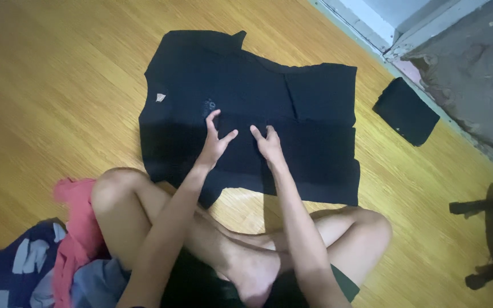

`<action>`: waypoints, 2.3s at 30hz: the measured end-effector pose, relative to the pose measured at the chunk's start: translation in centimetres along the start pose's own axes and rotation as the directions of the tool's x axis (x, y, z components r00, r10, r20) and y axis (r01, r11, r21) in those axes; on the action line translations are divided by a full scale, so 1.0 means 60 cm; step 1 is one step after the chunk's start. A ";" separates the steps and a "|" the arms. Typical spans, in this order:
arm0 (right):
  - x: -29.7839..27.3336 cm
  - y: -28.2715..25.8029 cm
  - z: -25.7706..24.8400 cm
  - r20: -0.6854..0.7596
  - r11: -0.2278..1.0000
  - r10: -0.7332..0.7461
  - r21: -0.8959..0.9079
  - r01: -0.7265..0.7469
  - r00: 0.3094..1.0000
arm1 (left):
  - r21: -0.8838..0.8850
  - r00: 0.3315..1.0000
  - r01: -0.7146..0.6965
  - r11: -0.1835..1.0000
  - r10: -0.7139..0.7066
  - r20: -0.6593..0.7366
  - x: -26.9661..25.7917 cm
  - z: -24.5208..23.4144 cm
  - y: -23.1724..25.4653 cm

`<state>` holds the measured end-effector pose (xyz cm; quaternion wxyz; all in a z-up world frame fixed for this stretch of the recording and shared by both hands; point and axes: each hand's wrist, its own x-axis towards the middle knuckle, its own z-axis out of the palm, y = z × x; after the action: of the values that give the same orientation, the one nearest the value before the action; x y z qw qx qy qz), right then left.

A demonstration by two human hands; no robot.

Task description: Folding a black t-shirt while sitting on the floor.

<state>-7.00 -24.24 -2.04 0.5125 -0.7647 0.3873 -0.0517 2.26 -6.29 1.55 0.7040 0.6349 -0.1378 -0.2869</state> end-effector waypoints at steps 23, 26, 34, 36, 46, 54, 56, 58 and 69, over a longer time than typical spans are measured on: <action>-0.079 -0.091 0.042 0.101 0.575 -0.589 -0.645 0.503 0.802 | 0.247 0.996 -0.057 0.967 0.072 -0.050 -0.011 0.009 0.007; -0.081 -0.070 0.047 0.065 0.627 -0.515 -0.650 0.428 0.854 | 0.349 0.982 -0.075 0.934 0.131 -0.140 -0.021 0.021 -0.010; -0.046 0.003 0.022 0.103 0.865 -0.422 -0.252 0.434 0.901 | 0.863 0.859 -0.423 0.275 0.426 0.285 -0.039 0.031 -0.015; -0.054 -0.023 0.022 0.080 0.650 -0.420 -0.668 0.361 0.904 | 0.896 0.900 -0.375 0.238 0.325 0.291 -0.027 0.032 -0.013; -0.063 -0.020 0.017 0.078 0.579 -0.464 -0.727 0.369 0.883 | 0.867 0.902 -0.387 0.314 0.324 0.285 -0.034 0.030 -0.020; -0.072 -0.032 0.012 0.097 0.700 -0.412 -0.603 0.383 0.906 | 0.736 0.942 -0.028 0.676 0.264 -0.207 -0.024 -0.001 -0.032; -0.068 -0.019 0.011 0.089 0.781 -0.447 -0.447 0.437 0.890 | 0.715 0.956 -0.040 0.698 0.235 -0.176 -0.023 -0.015 -0.034; -0.075 -0.019 0.003 0.072 0.834 -0.477 -0.278 0.477 0.876 | 0.692 0.969 -0.054 0.720 0.205 -0.139 -0.015 -0.022 -0.044; -0.078 -0.032 -0.052 -0.002 0.974 -0.180 -0.137 0.178 0.984 | 0.752 0.974 -0.050 0.657 0.199 -0.110 -0.015 -0.020 -0.032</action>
<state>-10.69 -23.21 2.49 0.4495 -0.8293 0.3231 -0.0764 1.78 -4.86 -0.33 0.4108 0.8792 -0.2211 -0.0972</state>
